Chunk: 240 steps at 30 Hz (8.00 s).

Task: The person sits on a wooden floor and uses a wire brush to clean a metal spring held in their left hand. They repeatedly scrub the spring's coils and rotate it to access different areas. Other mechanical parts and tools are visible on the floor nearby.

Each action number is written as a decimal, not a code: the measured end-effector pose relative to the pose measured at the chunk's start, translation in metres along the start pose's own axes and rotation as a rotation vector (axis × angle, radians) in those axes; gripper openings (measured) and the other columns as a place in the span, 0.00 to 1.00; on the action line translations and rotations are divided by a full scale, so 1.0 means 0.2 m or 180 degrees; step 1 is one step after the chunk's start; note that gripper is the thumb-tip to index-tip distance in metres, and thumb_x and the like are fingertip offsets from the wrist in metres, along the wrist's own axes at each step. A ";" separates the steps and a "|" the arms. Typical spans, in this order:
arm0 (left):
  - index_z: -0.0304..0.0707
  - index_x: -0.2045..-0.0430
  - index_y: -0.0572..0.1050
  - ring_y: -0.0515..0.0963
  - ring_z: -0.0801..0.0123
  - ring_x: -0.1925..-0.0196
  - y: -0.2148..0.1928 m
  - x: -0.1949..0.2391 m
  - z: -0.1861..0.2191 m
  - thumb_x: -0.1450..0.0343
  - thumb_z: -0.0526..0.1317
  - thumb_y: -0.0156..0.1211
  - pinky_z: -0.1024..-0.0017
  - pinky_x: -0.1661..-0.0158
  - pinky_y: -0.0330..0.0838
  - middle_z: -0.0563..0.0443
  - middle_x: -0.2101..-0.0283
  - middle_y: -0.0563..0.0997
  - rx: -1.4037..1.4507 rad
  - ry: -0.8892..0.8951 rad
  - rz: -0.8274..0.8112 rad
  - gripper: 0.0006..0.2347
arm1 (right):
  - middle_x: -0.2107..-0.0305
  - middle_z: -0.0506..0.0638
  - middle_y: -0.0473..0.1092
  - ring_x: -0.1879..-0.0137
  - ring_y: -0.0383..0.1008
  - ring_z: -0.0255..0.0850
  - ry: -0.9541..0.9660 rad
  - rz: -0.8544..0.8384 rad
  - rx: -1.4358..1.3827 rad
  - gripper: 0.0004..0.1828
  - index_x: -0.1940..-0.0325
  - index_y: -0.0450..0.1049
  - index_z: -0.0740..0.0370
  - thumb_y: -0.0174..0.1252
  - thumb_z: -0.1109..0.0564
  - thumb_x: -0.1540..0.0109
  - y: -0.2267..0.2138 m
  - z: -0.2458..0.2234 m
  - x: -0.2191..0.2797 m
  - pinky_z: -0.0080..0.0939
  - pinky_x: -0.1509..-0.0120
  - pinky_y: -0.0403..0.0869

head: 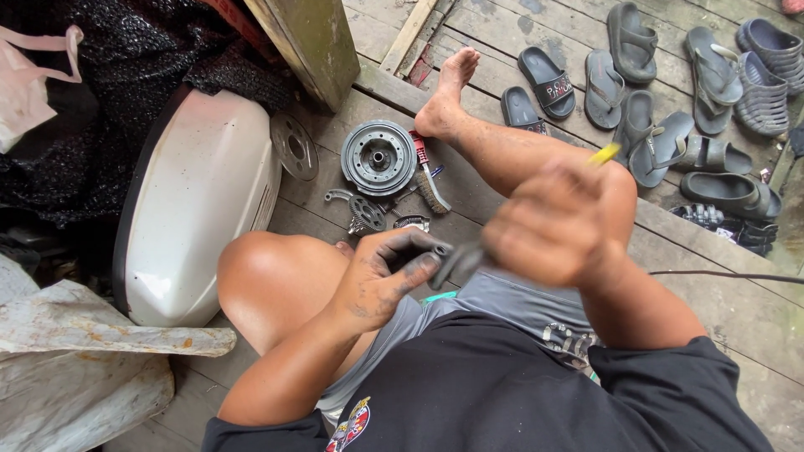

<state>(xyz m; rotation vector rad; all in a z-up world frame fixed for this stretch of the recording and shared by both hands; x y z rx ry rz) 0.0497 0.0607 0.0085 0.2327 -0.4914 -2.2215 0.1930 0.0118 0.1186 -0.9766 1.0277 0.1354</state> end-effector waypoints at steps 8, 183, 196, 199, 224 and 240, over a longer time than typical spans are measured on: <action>0.26 0.61 0.79 0.81 0.70 0.65 -0.03 0.01 -0.07 0.27 0.33 0.62 0.71 0.61 0.79 0.39 0.70 0.84 -0.0008 -0.0051 0.0040 0.07 | 0.81 0.44 0.60 0.73 0.62 0.40 0.0696 0.0274 -0.0699 0.19 0.64 0.80 0.55 0.55 0.40 0.35 0.12 -0.08 0.06 0.45 0.52 0.67; 0.41 0.58 0.79 0.76 0.51 0.40 0.04 0.08 0.36 0.28 0.50 0.64 0.39 0.28 0.38 0.52 0.57 0.80 -0.3222 0.2188 -0.0052 0.14 | 0.71 0.53 0.69 0.73 0.66 0.44 0.1509 -0.1448 -0.2326 0.11 0.58 0.75 0.67 0.54 0.56 0.34 0.20 -0.06 0.14 0.41 0.68 0.65; 0.37 0.60 0.78 0.78 0.50 0.46 0.10 -0.01 0.50 0.32 0.46 0.67 0.55 0.41 0.70 0.47 0.59 0.78 -0.2648 0.2042 -0.0384 0.14 | 0.76 0.49 0.66 0.77 0.58 0.36 0.1963 -0.0824 -0.2029 0.11 0.59 0.75 0.67 0.54 0.55 0.33 0.13 0.08 0.07 0.37 0.71 0.58; 0.38 0.61 0.78 0.79 0.50 0.46 0.07 -0.01 0.43 0.30 0.48 0.60 0.52 0.40 0.69 0.48 0.59 0.79 -0.2374 0.1963 -0.0308 0.14 | 0.76 0.57 0.66 0.75 0.64 0.48 0.1475 -0.0914 -0.2700 0.19 0.59 0.74 0.72 0.49 0.51 0.32 0.15 0.00 0.03 0.44 0.70 0.63; 0.35 0.55 0.77 0.78 0.48 0.45 0.02 0.03 0.38 0.26 0.50 0.57 0.53 0.42 0.72 0.44 0.55 0.78 -0.2399 0.2046 -0.0184 0.17 | 0.76 0.52 0.64 0.76 0.61 0.42 0.1424 -0.0960 -0.2161 0.14 0.55 0.75 0.70 0.54 0.53 0.32 0.18 0.05 0.06 0.43 0.70 0.60; 0.36 0.56 0.77 0.78 0.49 0.46 -0.01 0.03 0.39 0.27 0.50 0.59 0.54 0.42 0.72 0.45 0.55 0.79 -0.2352 0.2096 -0.0107 0.16 | 0.74 0.55 0.68 0.75 0.65 0.43 0.1462 -0.1189 -0.2509 0.14 0.59 0.75 0.70 0.53 0.54 0.33 0.20 0.05 -0.02 0.41 0.69 0.64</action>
Point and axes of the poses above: each hand's wrist, its own x-axis away from the middle knuckle, its own y-axis out of the palm, z = x × y, the point moved 8 cm from there along -x, towards the middle knuckle
